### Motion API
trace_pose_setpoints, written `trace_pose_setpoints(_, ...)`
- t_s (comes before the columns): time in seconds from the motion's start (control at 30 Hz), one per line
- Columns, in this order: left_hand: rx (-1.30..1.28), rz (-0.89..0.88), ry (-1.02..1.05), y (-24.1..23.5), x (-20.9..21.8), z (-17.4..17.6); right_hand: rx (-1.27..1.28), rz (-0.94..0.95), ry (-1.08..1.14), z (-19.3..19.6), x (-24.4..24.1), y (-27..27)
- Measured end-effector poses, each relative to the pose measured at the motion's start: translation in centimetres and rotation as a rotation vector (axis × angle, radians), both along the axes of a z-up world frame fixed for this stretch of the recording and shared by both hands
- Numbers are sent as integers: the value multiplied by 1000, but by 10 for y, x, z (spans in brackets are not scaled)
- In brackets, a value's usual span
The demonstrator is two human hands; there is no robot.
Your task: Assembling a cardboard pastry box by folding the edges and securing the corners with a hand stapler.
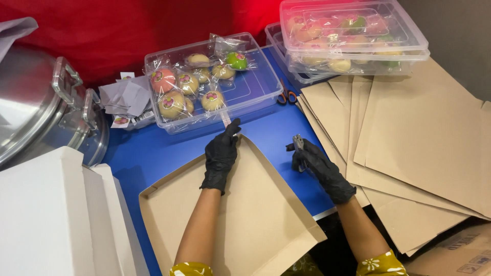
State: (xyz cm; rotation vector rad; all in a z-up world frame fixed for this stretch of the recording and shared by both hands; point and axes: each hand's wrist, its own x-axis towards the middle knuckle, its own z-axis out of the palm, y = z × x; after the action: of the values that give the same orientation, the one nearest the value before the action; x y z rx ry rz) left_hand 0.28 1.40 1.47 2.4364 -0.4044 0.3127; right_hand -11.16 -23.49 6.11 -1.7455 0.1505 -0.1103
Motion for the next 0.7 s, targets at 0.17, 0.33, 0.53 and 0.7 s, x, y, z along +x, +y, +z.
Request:
trace_pose_setpoints(0.17, 211, 2, -275, 5, 21, -21, -9, -68, 163, -2, -4, -34)
trace_pose_setpoints(0.33, 167, 165, -272, 32, 44, -8, 238, -24, 184, -6, 7, -44)
trace_pose_setpoints(0.53, 419, 499, -598, 104, 92, 13, -240, -28, 19, -23, 1, -56)
trace_pose_setpoints(0.7, 174, 482, -356, 129, 104, -6, 199, -179, -60, -41, 36, -36)
